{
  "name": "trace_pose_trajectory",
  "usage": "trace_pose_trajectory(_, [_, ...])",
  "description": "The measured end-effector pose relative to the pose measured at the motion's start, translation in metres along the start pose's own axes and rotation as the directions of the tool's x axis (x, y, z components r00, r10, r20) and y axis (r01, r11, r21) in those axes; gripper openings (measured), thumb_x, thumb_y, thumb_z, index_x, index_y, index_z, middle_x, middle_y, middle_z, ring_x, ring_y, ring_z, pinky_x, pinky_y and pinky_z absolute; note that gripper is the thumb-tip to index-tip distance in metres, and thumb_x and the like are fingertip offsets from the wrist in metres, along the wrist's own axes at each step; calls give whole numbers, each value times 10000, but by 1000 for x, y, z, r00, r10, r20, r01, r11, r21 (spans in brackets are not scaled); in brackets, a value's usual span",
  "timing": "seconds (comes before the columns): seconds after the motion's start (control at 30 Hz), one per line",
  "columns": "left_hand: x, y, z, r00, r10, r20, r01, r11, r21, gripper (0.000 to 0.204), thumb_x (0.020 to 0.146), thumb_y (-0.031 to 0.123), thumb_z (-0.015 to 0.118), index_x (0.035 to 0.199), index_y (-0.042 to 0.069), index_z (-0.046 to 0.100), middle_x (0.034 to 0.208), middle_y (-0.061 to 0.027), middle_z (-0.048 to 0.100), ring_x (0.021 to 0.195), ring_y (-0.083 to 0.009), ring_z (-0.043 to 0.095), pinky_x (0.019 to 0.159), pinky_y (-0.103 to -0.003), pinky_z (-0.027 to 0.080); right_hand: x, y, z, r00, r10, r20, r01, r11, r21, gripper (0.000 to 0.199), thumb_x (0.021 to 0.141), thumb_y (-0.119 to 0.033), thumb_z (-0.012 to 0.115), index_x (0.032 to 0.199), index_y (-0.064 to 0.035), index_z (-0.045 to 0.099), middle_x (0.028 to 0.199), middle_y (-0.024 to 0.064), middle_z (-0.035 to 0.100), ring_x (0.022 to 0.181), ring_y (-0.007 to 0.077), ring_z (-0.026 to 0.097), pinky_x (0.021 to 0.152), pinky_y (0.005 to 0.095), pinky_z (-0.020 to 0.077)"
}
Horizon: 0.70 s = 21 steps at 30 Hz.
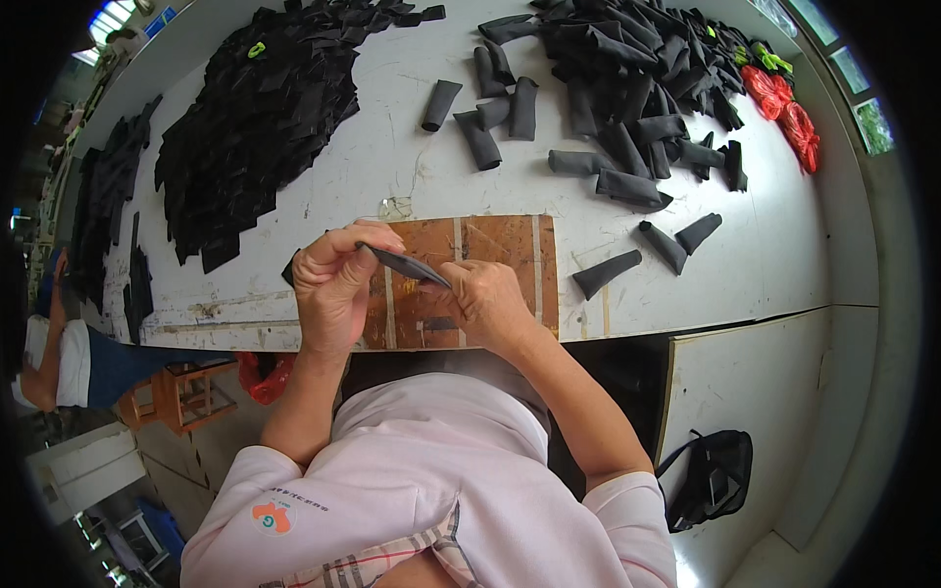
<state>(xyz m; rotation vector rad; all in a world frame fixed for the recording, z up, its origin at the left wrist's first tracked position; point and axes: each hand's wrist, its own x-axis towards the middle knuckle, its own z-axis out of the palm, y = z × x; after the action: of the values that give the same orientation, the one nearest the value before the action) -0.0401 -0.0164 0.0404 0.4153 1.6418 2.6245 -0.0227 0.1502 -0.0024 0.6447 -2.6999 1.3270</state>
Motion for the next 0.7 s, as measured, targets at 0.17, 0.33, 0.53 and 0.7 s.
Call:
trace_pose_trajectory(0.17, [1,-3,-7,987,37,-155,10,956,294,142,836,77,535,923,-25,581,881,-117,614,812,-149,557,782,-252,420,17,-25,-31,971,130,200,-151,984,95,136,791,-167,579,783,-43,633,591,142,557,505,291,533,477,353,411])
trace_pose_trajectory(0.33, [4,-59,-92,913,219,-345,280,278,919,197,755,108,583,897,-29,570,894,-170,591,811,-281,570,748,-346,444,73,-1,-92,998,47,-43,39,87,995,459,913,-427,319,791,-32,518,536,0,380,477,102,328,471,235,290])
trace_pose_trajectory(0.53, [10,-82,-134,934,-9,-356,355,-52,933,170,702,134,638,785,-3,582,803,-142,591,769,-302,556,708,-389,438,-8,16,-41,811,532,243,-460,322,828,388,897,-384,423,760,-40,538,545,3,446,499,111,428,463,230,359])
trace_pose_trajectory(0.7, [8,-32,-78,937,-137,-321,326,676,661,108,729,62,614,802,1,563,809,-101,604,751,-197,570,690,-271,436,-30,-35,2,948,318,-27,-306,929,207,207,791,-209,613,783,-14,543,604,78,500,555,158,502,495,286,413])
